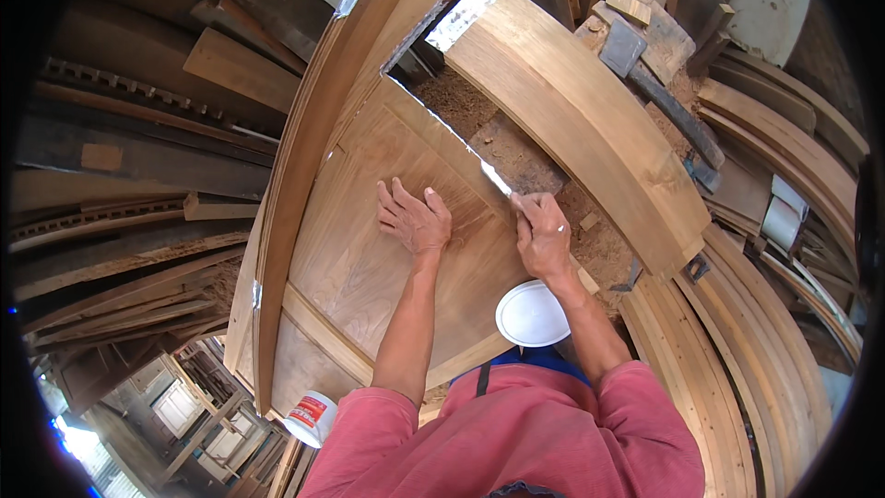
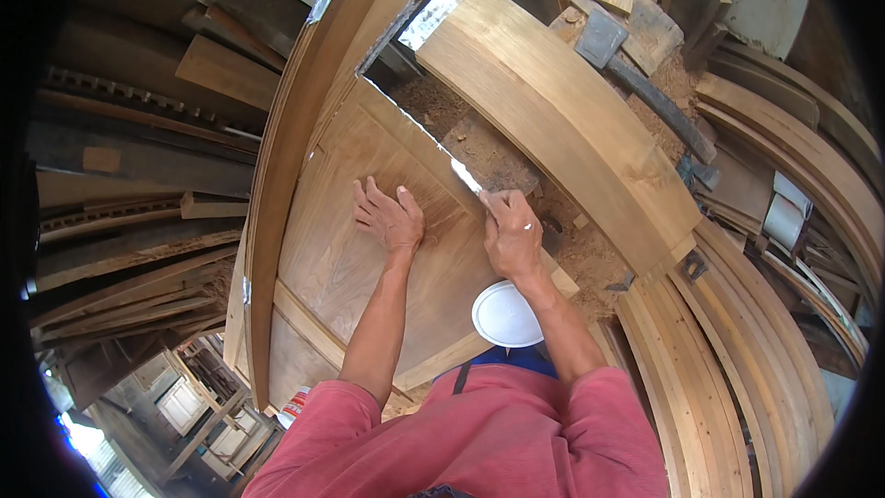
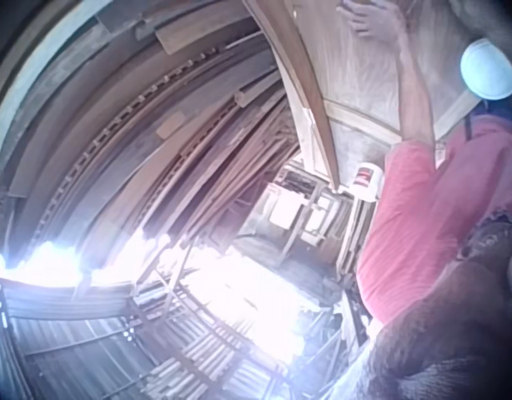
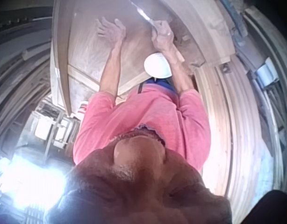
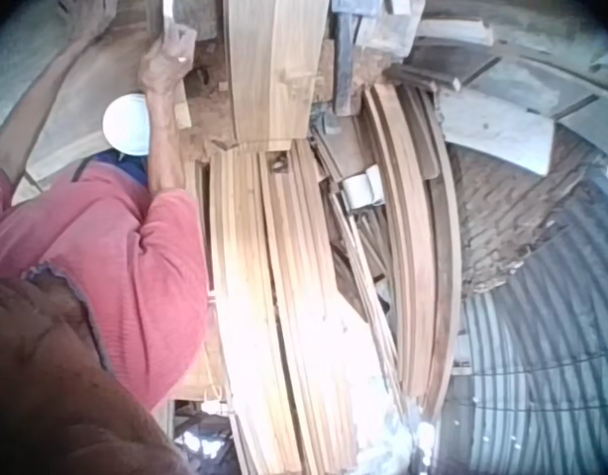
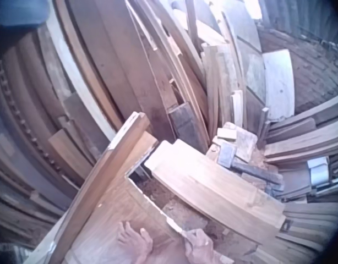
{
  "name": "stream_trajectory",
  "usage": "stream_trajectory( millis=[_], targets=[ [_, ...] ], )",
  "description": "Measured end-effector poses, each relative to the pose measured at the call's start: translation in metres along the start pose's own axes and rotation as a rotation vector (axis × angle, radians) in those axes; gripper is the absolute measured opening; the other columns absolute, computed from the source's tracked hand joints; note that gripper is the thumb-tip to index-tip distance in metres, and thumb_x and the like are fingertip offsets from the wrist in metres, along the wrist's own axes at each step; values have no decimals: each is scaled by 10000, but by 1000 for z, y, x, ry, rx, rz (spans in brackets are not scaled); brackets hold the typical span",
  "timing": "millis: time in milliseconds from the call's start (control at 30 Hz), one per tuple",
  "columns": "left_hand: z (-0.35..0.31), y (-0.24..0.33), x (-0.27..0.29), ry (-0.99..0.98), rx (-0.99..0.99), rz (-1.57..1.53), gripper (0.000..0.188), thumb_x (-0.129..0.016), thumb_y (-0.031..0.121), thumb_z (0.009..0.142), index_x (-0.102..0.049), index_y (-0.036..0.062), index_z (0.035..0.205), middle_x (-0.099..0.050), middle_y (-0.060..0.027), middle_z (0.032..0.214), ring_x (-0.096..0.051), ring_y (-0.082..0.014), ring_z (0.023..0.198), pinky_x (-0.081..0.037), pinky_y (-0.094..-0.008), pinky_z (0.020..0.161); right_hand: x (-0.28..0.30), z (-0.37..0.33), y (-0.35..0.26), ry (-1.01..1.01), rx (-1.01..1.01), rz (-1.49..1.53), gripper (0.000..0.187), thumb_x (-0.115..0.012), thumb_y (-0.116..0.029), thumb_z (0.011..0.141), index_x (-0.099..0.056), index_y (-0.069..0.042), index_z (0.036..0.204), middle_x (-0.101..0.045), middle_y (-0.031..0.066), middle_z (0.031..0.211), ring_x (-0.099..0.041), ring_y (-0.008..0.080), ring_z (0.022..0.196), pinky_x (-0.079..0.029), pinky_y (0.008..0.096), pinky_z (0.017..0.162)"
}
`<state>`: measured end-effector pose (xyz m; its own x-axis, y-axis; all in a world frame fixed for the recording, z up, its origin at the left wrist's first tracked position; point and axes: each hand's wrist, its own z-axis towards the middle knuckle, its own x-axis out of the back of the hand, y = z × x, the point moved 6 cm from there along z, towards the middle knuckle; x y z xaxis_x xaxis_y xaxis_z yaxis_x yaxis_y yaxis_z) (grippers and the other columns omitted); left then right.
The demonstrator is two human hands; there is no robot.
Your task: The person applies a white substance from a bucket onto the edges and joints of a large wooden door using a small spatula, working along the length of the door panels.
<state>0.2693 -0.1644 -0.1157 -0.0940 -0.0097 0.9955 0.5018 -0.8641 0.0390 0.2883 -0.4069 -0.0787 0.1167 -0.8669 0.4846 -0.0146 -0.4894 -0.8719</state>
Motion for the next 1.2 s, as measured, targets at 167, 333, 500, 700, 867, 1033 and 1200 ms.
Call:
stream_trajectory(
  millis=[167, 333, 500, 700, 867, 1033, 1200],
  targets=[
    [0, 0, -2, 0, -12, -25, 694, -633, 316, 880, -360, -2, 1434, -321, -270, 1542, -344, -470, 1335, -269, -627, 1067, 13, -7, 2, 114, -49, 103, 286, -628, 49, 846, -716, -12, 1112, -652, 187, 1011, -655, 359, 887, -528, 413, 763],
    [3, 2, -1, 13, -22, -1, 684, -632, 320, 882, -373, 2, 1429, -327, -268, 1541, -355, -464, 1332, -275, -621, 1065, 6, -1, 10, 35, -82, 50, 286, -627, 45, 848, -729, -22, 1108, -648, 186, 988, -654, 346, 902, -529, 403, 775],
    [1, 1, 0, 8, -3, -3, 675, -628, 330, 887, -382, 6, 1426, -326, -262, 1545, -356, -460, 1334, -280, -616, 1060, 31, -13, 5, 71, -119, 155, 288, -624, 49, 845, -734, -28, 1100, -646, 172, 976, -654, 325, 892, -526, 385, 768],
    [-2, 2, 2, -15, 4, -1, 654, -592, 330, 918, -367, 17, 1446, -320, -256, 1556, -360, -463, 1325, -285, -605, 1058, 30, -30, 6, -68, -100, 111, 286, -607, 71, 862, -721, 5, 1116, -654, 168, 961, -653, 291, 891, -518, 356, 778],
    [0, 3, 3, -18, 10, 12, 645, -585, 332, 922, -369, 15, 1441, -321, -264, 1552, -364, -463, 1317, -292, -602, 1055, 32, -29, 17, 75, -107, 116, 289, -608, 68, 857, -719, 7, 1116, -650, 175, 960, -646, 303, 897, -516, 358, 789],
    [-1, 2, 0, -9, 6, 14, 636, -586, 338, 920, -384, 18, 1431, -330, -260, 1548, -367, -462, 1313, -296, -599, 1052, 42, -41, 9, 70, -35, 145, 319, -605, 54, 869, -698, 13, 1172, -670, 146, 960, -645, 233, 790, -528, 336, 729],
    [0, 1, 1, 23, 6, 26, 635, -586, 342, 921, -385, 20, 1431, -334, -259, 1545, -369, -457, 1313, -297, -596, 1052, 36, -33, 36, 74, -631, 563, 382, -606, -16, 927, -624, 43, 1305, -675, 84, 959, -578, 111, 647, -499, 260, 589]
  ],
)
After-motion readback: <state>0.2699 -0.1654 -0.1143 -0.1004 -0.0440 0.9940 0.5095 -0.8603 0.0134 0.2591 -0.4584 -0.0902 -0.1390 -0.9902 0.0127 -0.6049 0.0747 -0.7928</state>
